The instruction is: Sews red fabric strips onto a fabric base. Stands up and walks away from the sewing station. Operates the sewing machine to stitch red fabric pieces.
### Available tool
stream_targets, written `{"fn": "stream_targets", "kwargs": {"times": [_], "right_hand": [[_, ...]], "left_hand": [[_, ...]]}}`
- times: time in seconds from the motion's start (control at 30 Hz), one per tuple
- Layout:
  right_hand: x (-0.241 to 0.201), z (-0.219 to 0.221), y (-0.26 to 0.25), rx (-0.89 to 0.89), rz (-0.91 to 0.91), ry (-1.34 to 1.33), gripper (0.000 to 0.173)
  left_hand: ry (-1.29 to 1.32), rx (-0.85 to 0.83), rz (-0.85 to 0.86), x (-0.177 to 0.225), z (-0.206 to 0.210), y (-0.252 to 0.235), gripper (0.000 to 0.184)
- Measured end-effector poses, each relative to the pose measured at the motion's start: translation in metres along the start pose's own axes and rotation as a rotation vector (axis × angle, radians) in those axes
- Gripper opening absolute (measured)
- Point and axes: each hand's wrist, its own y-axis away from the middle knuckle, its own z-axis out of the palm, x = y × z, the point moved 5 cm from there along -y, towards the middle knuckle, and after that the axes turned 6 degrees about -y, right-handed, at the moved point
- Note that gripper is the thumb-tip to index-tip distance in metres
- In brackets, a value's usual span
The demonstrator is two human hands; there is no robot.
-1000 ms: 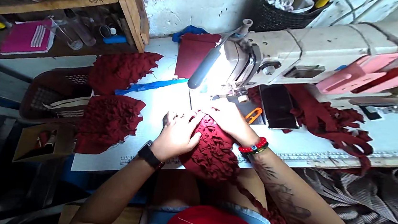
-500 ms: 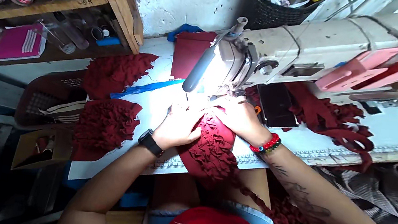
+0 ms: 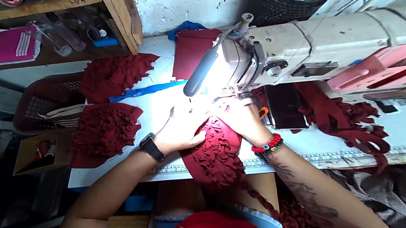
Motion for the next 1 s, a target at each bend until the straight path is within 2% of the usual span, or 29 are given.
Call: {"fn": "stream_targets", "kwargs": {"times": [0.23, 0.43, 0.67, 0.8, 1.0], "right_hand": [[0.0043, -0.0027, -0.0018, -0.044, 0.12, -0.017, 0.048], [0.0045, -0.0007, -0.001, 0.02, 0.058, 0.015, 0.045], [0.0108, -0.0023, -0.0033, -0.071, 0.119, -0.028, 0.046], [0.0086, -0.001, -0.0019, -0.026, 0.038, -0.002, 0.043], [0.0087, -0.0029, -0.0011, -0.017, 0.091, -0.032, 0.045]], "left_hand": [[-0.016, 0.047, 0.031, -0.0012, 0.0002, -0.0016, 0.052], [0.006, 0.023, 0.017, -0.0013, 0.0007, -0.0014, 0.055], [-0.006, 0.013, 0.034, -0.0027, 0.0017, -0.003, 0.052], [-0.003, 0.008, 0.005, -0.0037, 0.0027, -0.0006, 0.054], [0.006, 0.01, 0.003, -0.0018, 0.0008, -0.0023, 0.055]]}}
